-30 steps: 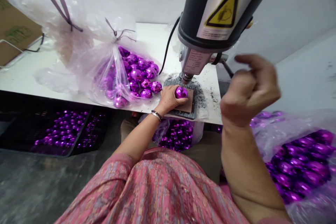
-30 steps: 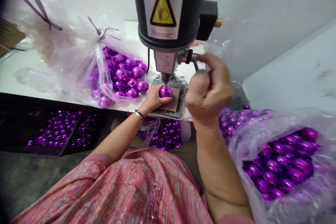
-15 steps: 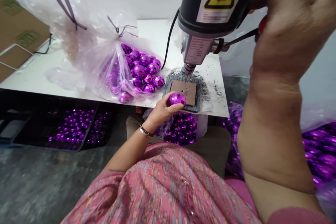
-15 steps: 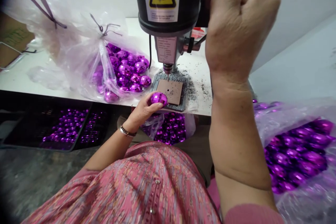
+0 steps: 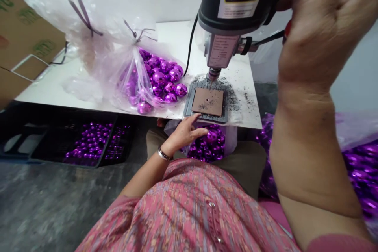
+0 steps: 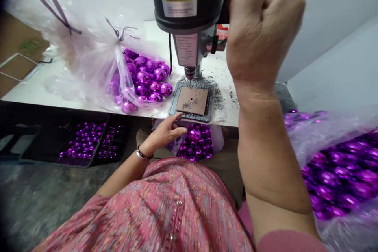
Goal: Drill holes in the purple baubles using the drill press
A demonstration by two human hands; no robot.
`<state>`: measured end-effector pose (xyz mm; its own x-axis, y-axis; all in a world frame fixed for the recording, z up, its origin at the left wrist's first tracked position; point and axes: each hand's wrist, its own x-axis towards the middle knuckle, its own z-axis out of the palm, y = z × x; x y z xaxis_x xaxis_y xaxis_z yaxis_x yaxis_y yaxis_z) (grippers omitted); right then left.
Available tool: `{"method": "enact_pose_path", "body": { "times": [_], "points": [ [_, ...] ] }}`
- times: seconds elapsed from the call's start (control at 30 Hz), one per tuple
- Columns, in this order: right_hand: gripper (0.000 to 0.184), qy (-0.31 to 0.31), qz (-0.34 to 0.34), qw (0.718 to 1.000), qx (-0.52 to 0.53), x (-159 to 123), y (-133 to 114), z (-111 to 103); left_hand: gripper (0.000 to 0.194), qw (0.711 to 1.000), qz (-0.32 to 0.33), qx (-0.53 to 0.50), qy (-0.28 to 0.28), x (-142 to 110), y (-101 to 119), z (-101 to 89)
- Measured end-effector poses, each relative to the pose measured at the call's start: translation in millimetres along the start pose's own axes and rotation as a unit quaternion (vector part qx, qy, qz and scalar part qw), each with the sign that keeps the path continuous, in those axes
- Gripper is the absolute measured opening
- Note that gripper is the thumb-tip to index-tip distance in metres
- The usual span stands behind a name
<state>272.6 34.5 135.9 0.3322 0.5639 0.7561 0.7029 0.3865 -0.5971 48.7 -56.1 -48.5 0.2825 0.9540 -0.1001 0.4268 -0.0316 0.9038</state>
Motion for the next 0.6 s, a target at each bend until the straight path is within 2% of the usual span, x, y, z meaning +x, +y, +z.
{"method": "enact_pose_path", "body": {
  "times": [0.07,0.13,0.2,0.23,0.3,0.4,0.5,0.6],
  "points": [
    [0.034,0.007,-0.028,1.0,0.013,-1,6,1,0.048,0.993,0.012,0.098,0.065,11,5,-13.0],
    [0.032,0.015,-0.044,0.999,0.027,-3,9,2,0.034,0.973,0.016,0.186,0.137,27,14,-29.7],
    [0.033,0.018,-0.047,0.998,0.036,-5,10,2,0.04,0.945,0.015,0.271,0.183,45,24,-46.8],
    [0.032,0.019,-0.044,0.998,0.038,-6,10,2,0.044,0.931,0.008,0.313,0.188,55,30,-54.3],
    [0.032,0.019,-0.04,0.998,0.041,-9,9,2,0.043,0.901,-0.029,0.393,0.181,72,40,-65.9],
    [0.031,0.019,-0.039,0.998,0.052,-13,5,1,0.043,0.866,-0.082,0.469,0.156,93,46,-73.3],
    [0.03,0.023,-0.021,0.998,0.051,-17,0,1,0.043,0.865,-0.1,0.479,0.11,103,44,-71.7],
    [0.027,0.025,-0.022,0.998,0.062,-20,-2,2,0.04,0.869,-0.097,0.477,0.088,102,39,-65.9]
  ]
}}
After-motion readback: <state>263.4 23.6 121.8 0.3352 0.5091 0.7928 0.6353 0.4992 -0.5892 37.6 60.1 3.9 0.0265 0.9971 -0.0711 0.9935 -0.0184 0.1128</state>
